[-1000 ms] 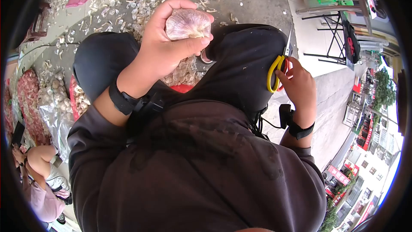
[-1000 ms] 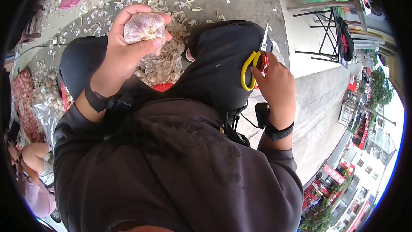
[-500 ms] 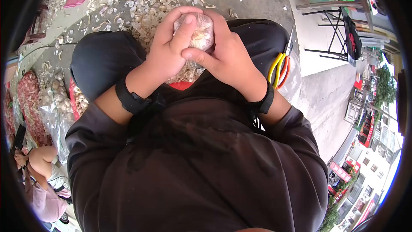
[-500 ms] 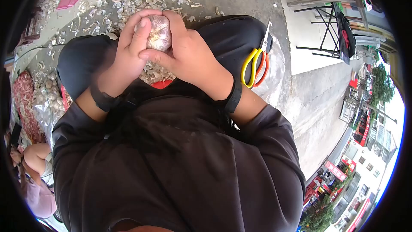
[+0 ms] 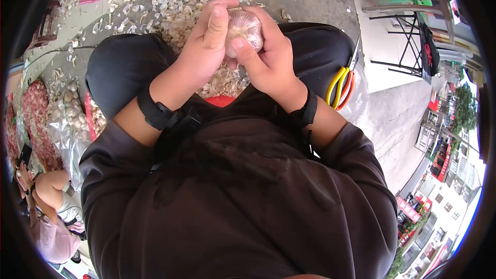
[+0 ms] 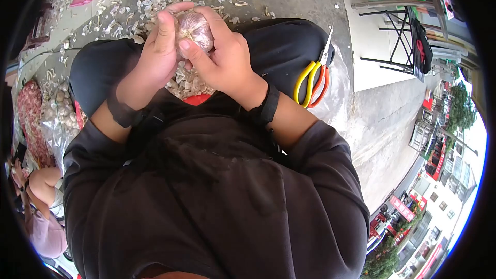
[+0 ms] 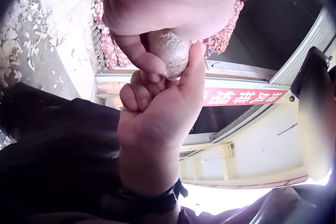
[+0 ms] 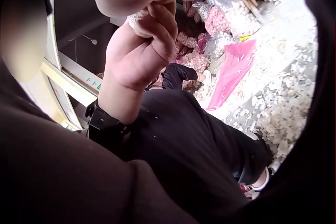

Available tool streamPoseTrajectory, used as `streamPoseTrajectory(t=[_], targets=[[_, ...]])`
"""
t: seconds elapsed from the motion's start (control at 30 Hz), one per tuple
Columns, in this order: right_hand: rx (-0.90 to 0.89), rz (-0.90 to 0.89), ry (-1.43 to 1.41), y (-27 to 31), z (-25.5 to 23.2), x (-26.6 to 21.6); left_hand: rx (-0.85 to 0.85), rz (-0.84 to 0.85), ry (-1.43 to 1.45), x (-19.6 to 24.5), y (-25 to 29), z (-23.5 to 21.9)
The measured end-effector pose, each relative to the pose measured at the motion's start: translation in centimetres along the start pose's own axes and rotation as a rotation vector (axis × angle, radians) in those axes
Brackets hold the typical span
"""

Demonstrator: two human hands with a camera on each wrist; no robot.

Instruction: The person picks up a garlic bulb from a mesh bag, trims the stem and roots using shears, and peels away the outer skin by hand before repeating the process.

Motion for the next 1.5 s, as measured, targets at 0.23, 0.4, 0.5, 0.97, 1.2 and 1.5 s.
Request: streamPoseTrajectory(t=[0.23,0.4,0.5,0.97,1.2,1.5], targets=[[0.021,-0.15,-0.01,-0.2,-0.3,-0.7,-0.179,0.003,0.059,-0.5,0.1,1.2],[0.146,0.058,-0.259,0.5,-1.1,2.0,-0.172,-0.018,0.107,0.3,0.6,2.1],[0.153,0.142,-0.235,0.5,-1.5,2.5,-0.188,-0.039,0.182,0.1,0.5,2.3],[0.236,0.286,0.071,0.4,-2.3,5.9,0.004,0.155,0.03,0.4,-0.6,0.0],[0.151,0.621,-0.556,1.7,0.9,8.6,0.242,0.087,0.157,-0.3,-0.8,-2.0],[-0.159,0.336,-0.142,0.9,2.1,6.3,0.521,0.025,0.306,-0.2,-0.6,-3.6]])
Point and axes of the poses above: each hand's wrist, its own y-axis away from the middle knuckle, its own z-axis out of the palm, x = y × z, the point moved 8 cm from there along -y, towards the middle knuckle, and after that the axes turned 1 degree about -y, right-handed, at the moved point
